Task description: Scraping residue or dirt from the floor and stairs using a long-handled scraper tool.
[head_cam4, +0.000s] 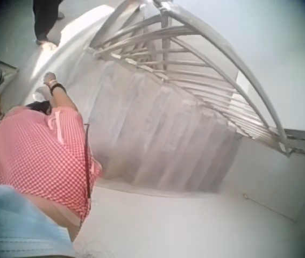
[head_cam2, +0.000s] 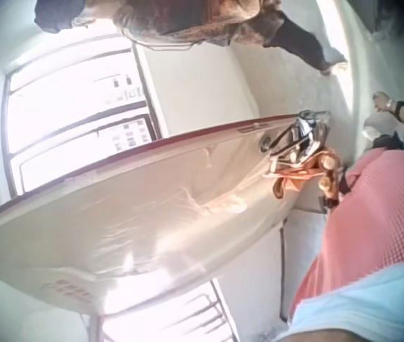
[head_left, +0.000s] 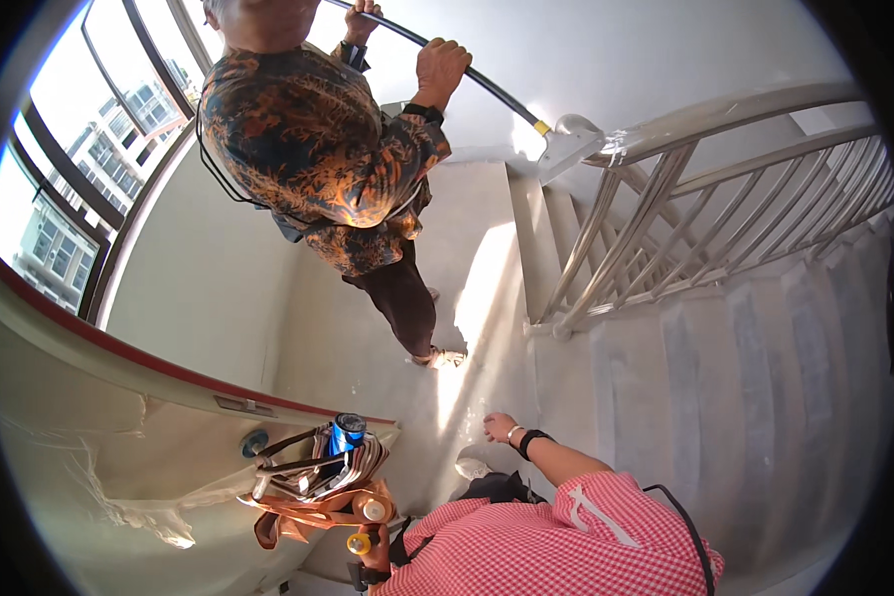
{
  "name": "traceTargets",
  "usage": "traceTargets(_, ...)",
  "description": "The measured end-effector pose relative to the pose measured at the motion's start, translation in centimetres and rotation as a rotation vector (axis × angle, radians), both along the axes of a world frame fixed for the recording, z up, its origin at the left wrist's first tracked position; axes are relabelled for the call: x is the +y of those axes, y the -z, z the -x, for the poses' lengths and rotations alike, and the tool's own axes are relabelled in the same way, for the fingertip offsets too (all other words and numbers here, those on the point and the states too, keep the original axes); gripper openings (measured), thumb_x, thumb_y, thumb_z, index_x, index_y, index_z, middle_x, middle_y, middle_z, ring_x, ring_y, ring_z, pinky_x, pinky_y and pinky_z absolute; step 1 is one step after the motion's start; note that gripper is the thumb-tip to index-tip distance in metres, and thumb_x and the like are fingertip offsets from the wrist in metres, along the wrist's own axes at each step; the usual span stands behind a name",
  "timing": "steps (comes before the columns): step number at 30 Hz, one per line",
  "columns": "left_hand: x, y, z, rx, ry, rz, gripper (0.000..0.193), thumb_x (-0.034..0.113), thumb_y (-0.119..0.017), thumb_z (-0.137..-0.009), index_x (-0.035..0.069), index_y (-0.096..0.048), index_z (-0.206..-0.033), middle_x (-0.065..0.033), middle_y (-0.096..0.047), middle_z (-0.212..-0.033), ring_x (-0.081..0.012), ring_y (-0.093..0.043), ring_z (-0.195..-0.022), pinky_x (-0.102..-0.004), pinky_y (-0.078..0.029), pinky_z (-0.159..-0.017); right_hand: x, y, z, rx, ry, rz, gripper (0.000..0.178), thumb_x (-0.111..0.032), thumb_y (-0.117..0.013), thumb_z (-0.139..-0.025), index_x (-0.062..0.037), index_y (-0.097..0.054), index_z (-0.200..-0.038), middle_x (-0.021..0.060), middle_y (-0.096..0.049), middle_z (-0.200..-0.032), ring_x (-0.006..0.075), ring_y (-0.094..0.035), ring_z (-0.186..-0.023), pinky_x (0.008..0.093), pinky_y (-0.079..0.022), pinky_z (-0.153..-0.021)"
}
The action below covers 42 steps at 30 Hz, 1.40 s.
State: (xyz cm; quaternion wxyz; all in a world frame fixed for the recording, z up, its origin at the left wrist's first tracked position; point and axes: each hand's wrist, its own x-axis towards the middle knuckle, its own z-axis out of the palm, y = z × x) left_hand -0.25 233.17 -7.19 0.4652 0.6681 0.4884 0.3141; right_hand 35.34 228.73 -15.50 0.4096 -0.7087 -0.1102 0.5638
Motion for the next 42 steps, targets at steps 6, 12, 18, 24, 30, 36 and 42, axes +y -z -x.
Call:
traceTargets(6,-1.4,-1.0,0.4,0.069,-0.017,0.15,0.01,0.004,-0.052,-0.066,0.002,-0.047,-0.075,-0.0042,-0.051,-0.067,-0.0113,-0.048,-0.062,-0.0219,-0.038,-0.057,-13.8,13.1,-2.6,-0.553,-0.848,0.289,0.019,-0.013,-0.037,-0.07,-0.0031,-0.052,-0.078,0.0088,-0.056,-0.072,0.0164,-0.055,-0.06,0.0281,-0.043,-0.047)
traceTargets(12,-0.3,-3.4,-0.3,0.146,0.21,0.091,0.013,0.011,-0.055,-0.065,0.005,-0.046,-0.074,0.001,-0.044,-0.061,-0.0074,-0.041,-0.057,-0.0194,-0.036,-0.053,-20.8,12.6,-2.0,0.1,-0.062,0.511,0.022,-0.015,-0.033,-0.073,-0.0051,-0.045,-0.089,0.01,-0.053,-0.079,0.0197,-0.054,-0.064,0.0279,-0.041,-0.046)
traceTargets(18,-0.7,-3.9,3.4,0.032,0.162,0.174,0.014,0.013,-0.057,-0.066,0.006,-0.046,-0.071,0.0014,-0.046,-0.061,-0.0056,-0.042,-0.058,-0.0187,-0.037,-0.053,-12.1,2.5,5.4,0.043,0.116,0.191,0.027,-0.014,-0.036,-0.071,-0.0039,-0.042,-0.095,0.0086,-0.052,-0.072,0.0158,-0.053,-0.056,0.0229,-0.039,-0.042)
traceTargets(24,-2.6,-4.5,9.5,-0.073,0.119,0.24,0.012,0.016,-0.055,-0.069,0.007,-0.047,-0.071,0.0036,-0.044,-0.06,-0.0038,-0.041,-0.055,-0.0169,-0.034,-0.049,-6.9,-4.6,14.2,0.075,0.06,-0.071,0.024,-0.013,-0.04,-0.072,-0.0034,-0.044,-0.093,0.0065,-0.052,-0.071,0.0132,-0.052,-0.061,0.0206,-0.04,-0.048)
traceTargets(30,-3.9,-6.1,14.1,-0.012,0.099,0.184,0.012,0.013,-0.055,-0.067,0.004,-0.047,-0.065,0.0007,-0.045,-0.055,-0.0058,-0.042,-0.051,-0.0182,-0.035,-0.046,-2.9,-12.0,19.7,-0.142,-0.145,-0.452,0.022,-0.014,-0.039,-0.075,-0.0033,-0.044,-0.094,0.0041,-0.051,-0.07,0.0111,-0.051,-0.062,0.0175,-0.037,-0.052)
traceTargets(36,-5.3,-3.9,17.1,-0.002,0.085,0.095,0.014,0.016,-0.057,-0.065,0.004,-0.049,-0.066,-0.0035,-0.048,-0.058,-0.0097,-0.046,-0.053,-0.0211,-0.037,-0.049,4.3,-17.0,22.0,-0.365,-0.178,-0.845,0.025,-0.009,-0.048,-0.072,-0.0023,-0.042,-0.095,0.005,-0.051,-0.08,0.0097,-0.049,-0.07,0.0191,-0.039,-0.055)
traceTargets(42,-6.4,-4.1,17.4,-0.066,0.03,0.092,0.015,0.016,-0.058,-0.065,0.004,-0.049,-0.069,-0.0027,-0.048,-0.059,-0.0094,-0.046,-0.055,-0.0204,-0.037,-0.049,10.6,-21.9,22.4,-0.778,-0.296,-1.051,0.027,-0.003,-0.05,-0.068,-0.0014,-0.042,-0.094,0.0092,-0.049,-0.079,0.0155,-0.05,-0.071,0.0228,-0.04,-0.055)
